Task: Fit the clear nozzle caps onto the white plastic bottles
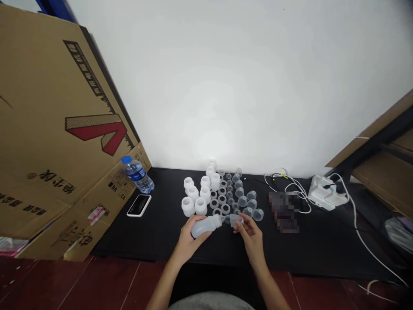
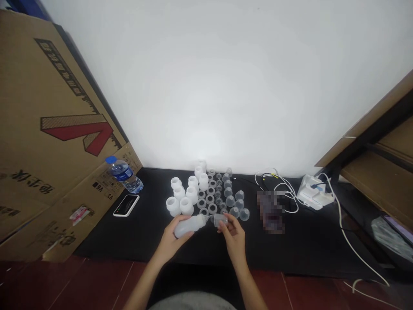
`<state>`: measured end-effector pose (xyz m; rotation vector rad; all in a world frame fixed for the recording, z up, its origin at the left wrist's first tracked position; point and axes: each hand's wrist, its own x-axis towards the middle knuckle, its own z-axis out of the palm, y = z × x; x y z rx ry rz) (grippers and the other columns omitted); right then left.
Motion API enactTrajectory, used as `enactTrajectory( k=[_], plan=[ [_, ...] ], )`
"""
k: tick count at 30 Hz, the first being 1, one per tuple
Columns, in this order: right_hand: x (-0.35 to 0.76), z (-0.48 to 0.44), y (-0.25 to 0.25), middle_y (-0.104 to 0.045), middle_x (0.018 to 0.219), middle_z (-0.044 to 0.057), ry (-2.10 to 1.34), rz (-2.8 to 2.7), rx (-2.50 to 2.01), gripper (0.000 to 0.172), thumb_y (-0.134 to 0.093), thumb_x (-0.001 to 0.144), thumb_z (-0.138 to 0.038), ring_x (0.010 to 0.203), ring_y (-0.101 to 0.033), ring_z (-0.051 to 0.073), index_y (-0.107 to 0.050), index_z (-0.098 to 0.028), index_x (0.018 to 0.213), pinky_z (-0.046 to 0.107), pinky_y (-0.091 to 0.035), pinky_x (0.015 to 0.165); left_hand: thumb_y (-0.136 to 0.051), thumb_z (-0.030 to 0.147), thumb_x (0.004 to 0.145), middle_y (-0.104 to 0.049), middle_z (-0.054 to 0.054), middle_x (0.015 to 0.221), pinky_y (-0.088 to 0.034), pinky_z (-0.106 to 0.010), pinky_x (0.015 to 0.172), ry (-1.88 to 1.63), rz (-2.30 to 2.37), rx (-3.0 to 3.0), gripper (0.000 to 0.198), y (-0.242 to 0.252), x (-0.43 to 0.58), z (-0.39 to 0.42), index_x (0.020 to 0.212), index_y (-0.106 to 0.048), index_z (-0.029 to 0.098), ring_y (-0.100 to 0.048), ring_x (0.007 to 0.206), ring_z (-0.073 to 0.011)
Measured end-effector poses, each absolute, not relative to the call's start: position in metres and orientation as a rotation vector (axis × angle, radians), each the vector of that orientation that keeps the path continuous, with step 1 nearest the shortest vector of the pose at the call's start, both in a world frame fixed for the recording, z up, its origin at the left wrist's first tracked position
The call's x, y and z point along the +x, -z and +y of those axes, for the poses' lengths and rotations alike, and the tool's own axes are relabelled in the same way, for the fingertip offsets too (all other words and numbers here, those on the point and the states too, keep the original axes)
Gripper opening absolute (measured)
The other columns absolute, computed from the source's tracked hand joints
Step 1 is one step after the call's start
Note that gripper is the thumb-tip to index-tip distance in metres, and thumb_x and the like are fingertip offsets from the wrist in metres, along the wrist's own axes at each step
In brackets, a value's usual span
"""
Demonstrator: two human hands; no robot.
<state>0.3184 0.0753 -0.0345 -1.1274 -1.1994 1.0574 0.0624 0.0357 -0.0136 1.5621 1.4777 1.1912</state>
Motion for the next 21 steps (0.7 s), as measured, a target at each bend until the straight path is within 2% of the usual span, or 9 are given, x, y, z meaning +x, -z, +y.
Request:
enactTrajectory(
  k=[5, 9, 11, 17, 21],
  plan=[
    [0.309, 0.072, 0.035, -0.077, 0.089, 0.007, -0.992, -1.147, -1.109, 0.048, -0.079, 0.094, -0.049, 0.074, -0.075, 0.023, -0.072, -0.018, 0.130, 0.036, -0.065, 0.074, -0.081, 0.048, 0.087, -0.077, -0.006, 0.113, -0.059, -0.037, 0.088, -1.167, 1.517, 1.456, 0.044, 0.017, 0.061, 0.033, 0.120, -0.068, 0.023, -0.073, 0.097, -0.0253],
    [0.310, 0.070, 0.036, -0.080, 0.107, 0.011, -1.043, -1.092, -1.040, 0.045, -0.083, 0.092, -0.045, 0.077, -0.076, 0.022, -0.074, -0.020, 0.128, 0.036, -0.065, 0.076, -0.082, 0.048, 0.086, -0.074, -0.006, 0.113, -0.057, -0.034, 0.085, -1.201, 1.463, 1.412, 0.047, 0.022, 0.060, 0.032, 0.122, -0.065, 0.023, -0.071, 0.095, -0.0235],
    [0.309, 0.072, 0.035, -0.080, 0.110, 0.011, -1.068, -1.073, -1.013, 0.040, -0.085, 0.090, -0.044, 0.077, -0.076, 0.022, -0.075, -0.021, 0.122, 0.036, -0.065, 0.075, -0.081, 0.047, 0.088, -0.073, -0.007, 0.117, -0.057, -0.033, 0.085, -1.238, 1.405, 1.368, 0.046, 0.023, 0.059, 0.032, 0.124, -0.064, 0.023, -0.071, 0.097, -0.0233],
    [0.307, 0.072, 0.029, -0.077, 0.079, 0.005, -1.116, -1.085, -1.004, 0.032, -0.086, 0.089, -0.048, 0.064, -0.072, 0.021, -0.075, -0.021, 0.103, 0.031, -0.062, 0.060, -0.082, 0.045, 0.088, -0.072, -0.006, 0.111, -0.058, -0.031, 0.082, -1.257, 1.230, 1.301, 0.044, 0.024, 0.054, 0.032, 0.122, -0.066, 0.022, -0.071, 0.094, -0.0222],
    [0.306, 0.069, 0.029, -0.075, 0.070, 0.005, -1.162, -1.146, -1.002, 0.034, -0.084, 0.090, -0.051, 0.059, -0.069, 0.020, -0.074, -0.020, 0.098, 0.030, -0.058, 0.055, -0.085, 0.043, 0.085, -0.073, -0.006, 0.109, -0.057, -0.031, 0.082, -1.256, 1.239, 1.295, 0.044, 0.023, 0.056, 0.033, 0.120, -0.068, 0.022, -0.071, 0.093, -0.0221]
  ],
)
